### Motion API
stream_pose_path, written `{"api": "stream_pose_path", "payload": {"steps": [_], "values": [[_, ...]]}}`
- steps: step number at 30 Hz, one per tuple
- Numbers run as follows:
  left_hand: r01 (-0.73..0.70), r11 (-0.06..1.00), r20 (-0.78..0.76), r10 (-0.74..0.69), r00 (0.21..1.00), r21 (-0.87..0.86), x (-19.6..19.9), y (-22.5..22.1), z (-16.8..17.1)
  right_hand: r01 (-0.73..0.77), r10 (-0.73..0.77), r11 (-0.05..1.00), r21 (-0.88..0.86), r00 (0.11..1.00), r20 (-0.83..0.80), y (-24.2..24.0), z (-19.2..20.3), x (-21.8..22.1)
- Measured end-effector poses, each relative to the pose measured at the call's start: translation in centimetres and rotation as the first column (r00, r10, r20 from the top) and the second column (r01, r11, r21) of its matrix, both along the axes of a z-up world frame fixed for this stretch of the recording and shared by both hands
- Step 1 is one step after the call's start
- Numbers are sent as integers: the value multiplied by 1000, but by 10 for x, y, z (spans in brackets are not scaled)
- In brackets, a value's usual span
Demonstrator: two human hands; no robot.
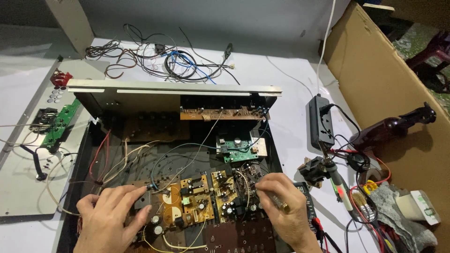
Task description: Testing electronic components on a circuit board using a multimeter probe inside an open device housing.
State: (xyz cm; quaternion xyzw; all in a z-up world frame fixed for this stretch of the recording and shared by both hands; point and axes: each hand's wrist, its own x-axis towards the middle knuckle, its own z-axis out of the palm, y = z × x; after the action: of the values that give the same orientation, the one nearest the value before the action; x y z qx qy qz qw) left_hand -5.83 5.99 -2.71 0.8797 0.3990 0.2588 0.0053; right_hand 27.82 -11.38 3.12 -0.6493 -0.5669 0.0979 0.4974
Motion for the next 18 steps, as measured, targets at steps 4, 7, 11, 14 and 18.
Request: {"api": "stream_pose_path", "payload": {"steps": [4, 7, 11, 14, 18], "values": [[4, 1000, 19, -4, 1000, -5, 0, 1, -1, -36, 37, 997, -71, 999, 13, -1, 6, -2], [6, 1000, 17, -6, 1000, -14, -1, 1, -3, -30, 33, 997, -70, 999, 35, 1, 11, -5], [9, 1000, 20, -9, 1000, 15, 0, 1, -1, -30, 31, 998, -60, 1000, 0, 1, 9, -4], [14, 1000, 35, -14, 999, 0, 0, 0, 1, -16, 16, 1000, 6, 1000, -16, 3, 8, -4], [8, 1000, 23, -8, 1000, 10, 0, 0, 0, -7, 7, 1000, 9, 1000, 6, 3, 7, -5]]}}
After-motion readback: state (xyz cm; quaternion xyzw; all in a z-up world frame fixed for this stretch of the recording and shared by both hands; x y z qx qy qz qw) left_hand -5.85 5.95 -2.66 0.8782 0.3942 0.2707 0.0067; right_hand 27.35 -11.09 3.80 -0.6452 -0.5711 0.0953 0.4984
